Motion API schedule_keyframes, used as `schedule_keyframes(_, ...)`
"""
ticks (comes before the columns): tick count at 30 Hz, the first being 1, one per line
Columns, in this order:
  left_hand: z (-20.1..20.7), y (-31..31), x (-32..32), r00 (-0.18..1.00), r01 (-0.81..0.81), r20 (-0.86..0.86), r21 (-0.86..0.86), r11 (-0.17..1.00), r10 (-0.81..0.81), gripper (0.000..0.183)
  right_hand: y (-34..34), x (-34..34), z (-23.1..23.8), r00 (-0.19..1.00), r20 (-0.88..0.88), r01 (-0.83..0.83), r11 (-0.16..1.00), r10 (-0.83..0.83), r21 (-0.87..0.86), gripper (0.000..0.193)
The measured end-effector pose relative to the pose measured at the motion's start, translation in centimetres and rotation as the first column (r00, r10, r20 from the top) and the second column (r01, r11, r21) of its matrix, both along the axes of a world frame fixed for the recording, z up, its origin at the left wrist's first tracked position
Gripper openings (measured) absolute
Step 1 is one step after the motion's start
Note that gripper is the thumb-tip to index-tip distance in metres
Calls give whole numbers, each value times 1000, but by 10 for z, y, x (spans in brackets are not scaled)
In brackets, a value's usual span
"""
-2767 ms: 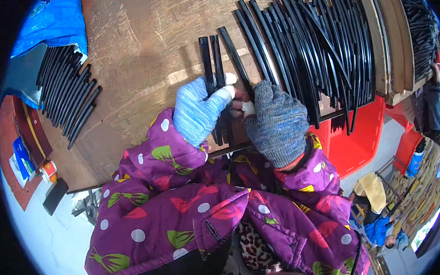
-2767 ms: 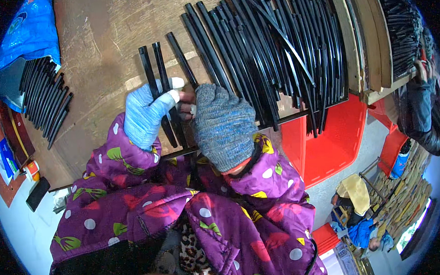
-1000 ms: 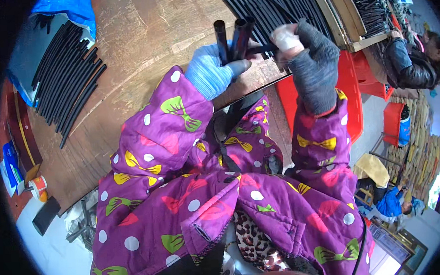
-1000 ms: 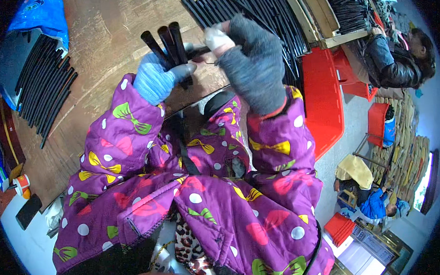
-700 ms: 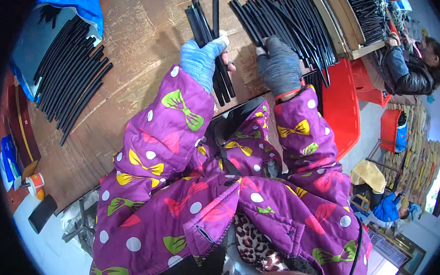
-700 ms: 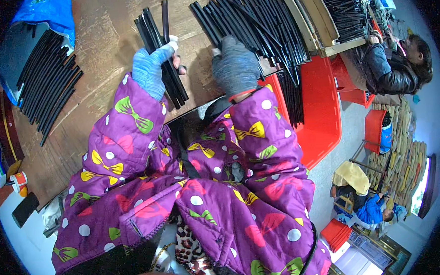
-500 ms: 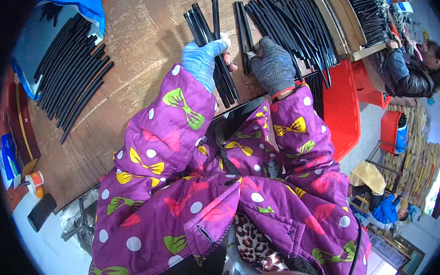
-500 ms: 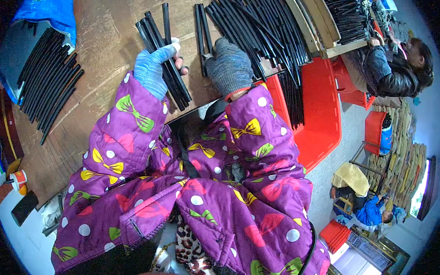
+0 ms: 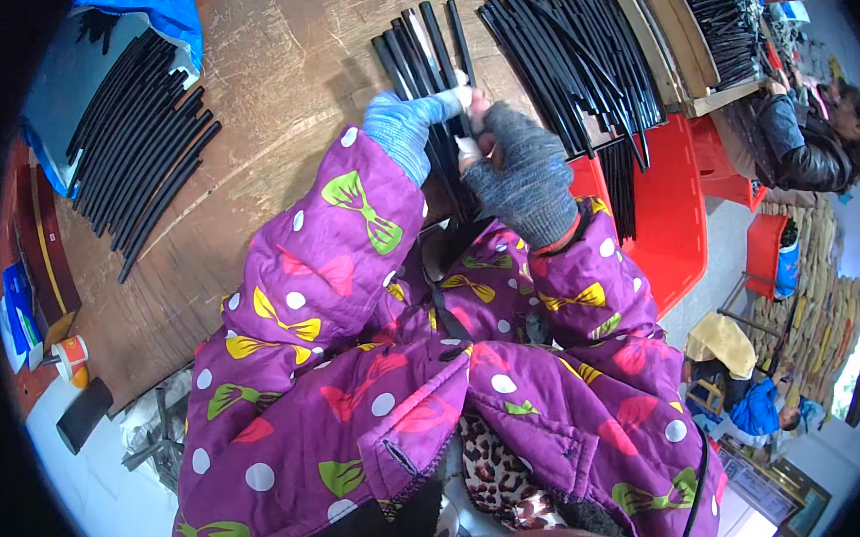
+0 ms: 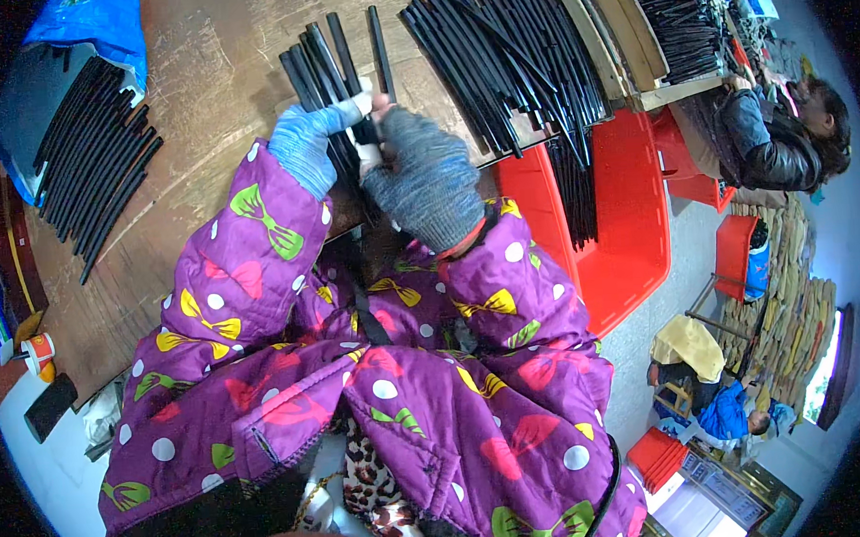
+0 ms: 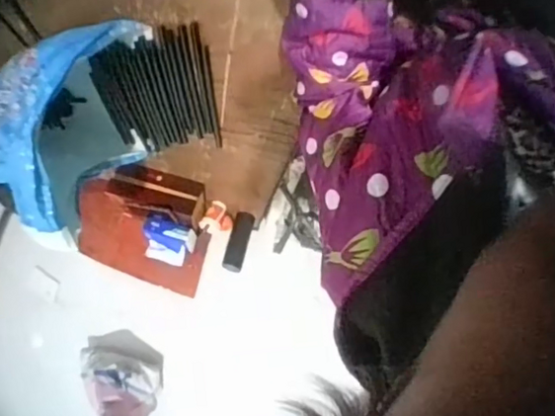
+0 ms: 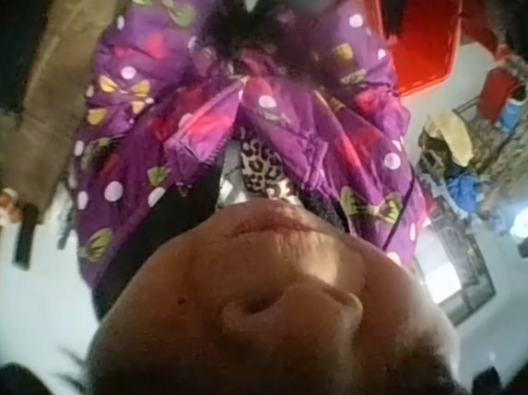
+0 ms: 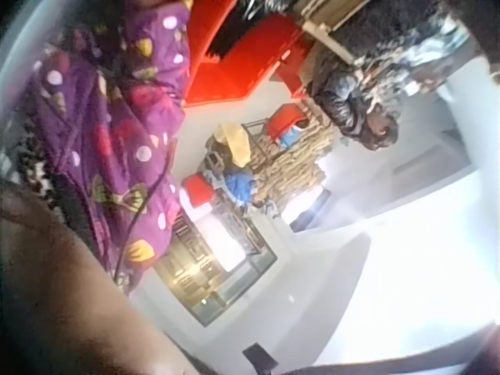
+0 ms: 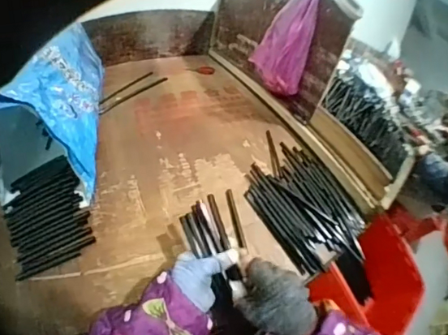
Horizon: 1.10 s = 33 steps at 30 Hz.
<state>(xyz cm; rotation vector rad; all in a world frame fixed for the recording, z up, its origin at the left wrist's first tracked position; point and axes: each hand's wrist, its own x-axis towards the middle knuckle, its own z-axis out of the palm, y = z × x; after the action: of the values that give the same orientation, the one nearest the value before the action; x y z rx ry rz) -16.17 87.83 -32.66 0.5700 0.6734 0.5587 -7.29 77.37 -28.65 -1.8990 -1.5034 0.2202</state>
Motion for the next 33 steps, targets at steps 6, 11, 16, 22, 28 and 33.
schedule_keyframes(6,-13,-3,4,984,-107,136,-83,991,118,20,-3,67,-20,893,336,309,951,-299,26,18)
schedule_keyframes(11,-9,-5,5,988,-88,118,-124,988,103,21,-3,72,-25,836,490,416,868,-248,-270,25)
schedule_keyframes(16,-9,-4,4,989,-86,106,-123,989,99,21,5,71,-24,849,502,367,868,-167,-333,28)
schedule_keyframes(22,-8,-5,1,989,-104,93,-90,991,112,20,16,72,-25,905,399,334,823,-144,-460,32)
schedule_keyframes(28,-10,-6,-3,990,-94,94,-102,990,104,23,5,67,-27,974,120,220,912,-190,-345,25)
schedule_keyframes(33,-19,-5,2,998,-30,-65,-66,997,26,25,-5,37,-7,952,-283,51,973,-115,-225,21)
